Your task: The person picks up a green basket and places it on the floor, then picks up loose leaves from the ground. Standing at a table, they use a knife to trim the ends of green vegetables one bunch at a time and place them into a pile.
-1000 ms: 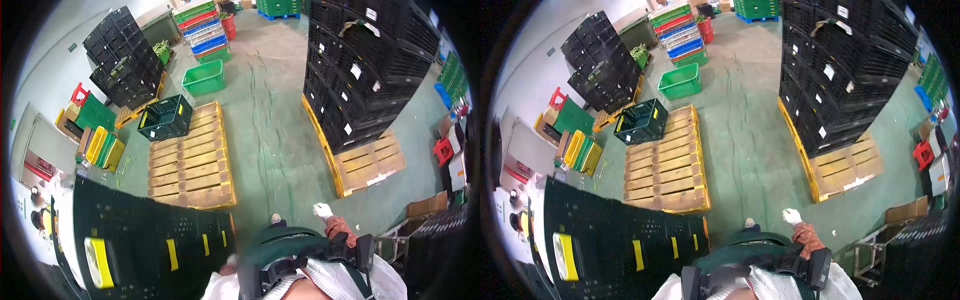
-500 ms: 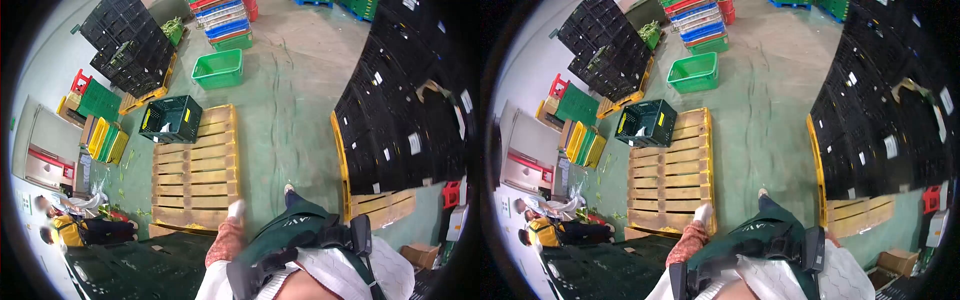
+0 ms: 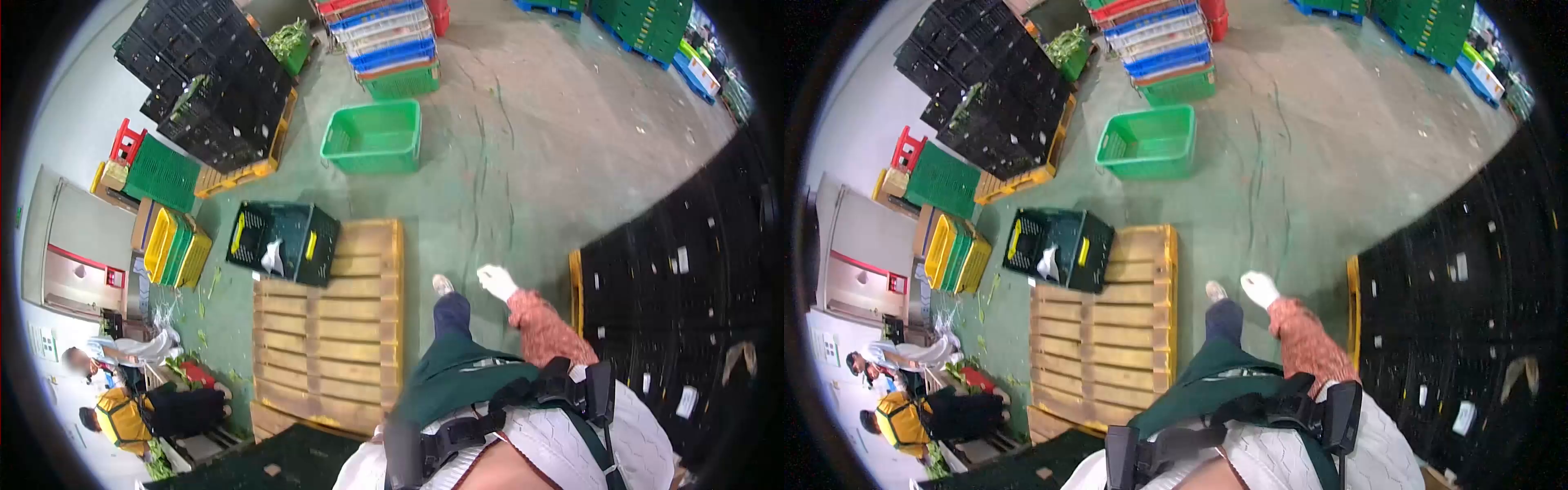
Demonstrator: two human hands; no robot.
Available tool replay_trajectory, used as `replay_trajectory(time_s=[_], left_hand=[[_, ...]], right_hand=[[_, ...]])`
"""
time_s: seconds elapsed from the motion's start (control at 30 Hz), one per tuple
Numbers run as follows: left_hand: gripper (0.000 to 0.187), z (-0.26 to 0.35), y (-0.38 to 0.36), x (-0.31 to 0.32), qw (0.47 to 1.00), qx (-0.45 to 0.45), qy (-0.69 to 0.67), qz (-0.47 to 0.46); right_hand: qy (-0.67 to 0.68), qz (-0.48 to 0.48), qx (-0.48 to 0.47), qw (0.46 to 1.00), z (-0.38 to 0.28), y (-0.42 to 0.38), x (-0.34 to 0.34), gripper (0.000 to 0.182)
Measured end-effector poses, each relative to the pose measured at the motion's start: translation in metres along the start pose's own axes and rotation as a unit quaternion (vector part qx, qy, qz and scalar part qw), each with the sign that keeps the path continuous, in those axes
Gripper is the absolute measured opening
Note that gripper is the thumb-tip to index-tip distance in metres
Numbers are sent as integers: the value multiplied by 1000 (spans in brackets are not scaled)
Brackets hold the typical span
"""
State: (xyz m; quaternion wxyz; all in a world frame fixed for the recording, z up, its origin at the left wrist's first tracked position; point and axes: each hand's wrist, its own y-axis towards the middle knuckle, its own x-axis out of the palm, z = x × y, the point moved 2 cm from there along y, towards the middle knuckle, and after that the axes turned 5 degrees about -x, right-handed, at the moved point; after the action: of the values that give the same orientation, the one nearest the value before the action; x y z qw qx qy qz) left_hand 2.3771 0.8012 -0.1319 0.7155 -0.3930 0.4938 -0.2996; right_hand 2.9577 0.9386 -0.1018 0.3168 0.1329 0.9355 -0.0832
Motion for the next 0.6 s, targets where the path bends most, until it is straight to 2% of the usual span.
replay_trajectory(time_s=[0.03,0.07,0.1,0.13,0.17,0.2,0.23,0.27,0.3,0.37,0.43,0.47,0.5,0.53,0.57,0.6], left_hand=[[22,27,28,-22,999,8,-41,14],[22,54,57,-48,995,15,-100,26],[22,83,88,-78,974,21,-223,25],[22,107,118,-106,894,22,-447,-10],[22,138,144,-138,774,31,-630,-54],[23,169,176,-169,705,57,-704,-61],[23,198,193,-198,676,76,-731,-55],[27,277,157,-245,691,35,-716,90],[32,308,155,-278,728,31,-678,96],[29,346,153,-309,752,59,-646,121],[24,339,176,-300,709,0,-698,101],[19,327,190,-289,714,-75,-689,102],[18,308,203,-263,643,-92,-753,105],[23,294,201,-245,624,-135,-762,107],[32,287,189,-227,615,-182,-761,97],[38,282,169,-208,568,-238,-781,102]], right_hand=[[-75,6,-37,996,-4,17,2,21],[-55,36,-90,994,-3,26,-1,25],[-51,-46,-15,998,29,34,5,29],[-181,-172,-25,968,68,43,7,32],[-185,-183,75,963,118,44,10,33],[-234,-235,178,926,171,43,2,33],[-257,-277,244,893,187,51,-22,33],[-264,-292,287,874,194,67,-50,34],[-259,-288,312,867,200,89,-72,35],[-246,-261,338,870,206,149,-101,40],[-225,-231,322,890,186,230,-111,41],[-213,-216,315,899,167,270,-116,39],[-199,-199,309,908,159,306,-115,38],[-283,-240,203,906,183,350,-95,36],[-311,-294,141,893,210,396,-77,36],[-334,-337,149,868,198,446,-66,35]])
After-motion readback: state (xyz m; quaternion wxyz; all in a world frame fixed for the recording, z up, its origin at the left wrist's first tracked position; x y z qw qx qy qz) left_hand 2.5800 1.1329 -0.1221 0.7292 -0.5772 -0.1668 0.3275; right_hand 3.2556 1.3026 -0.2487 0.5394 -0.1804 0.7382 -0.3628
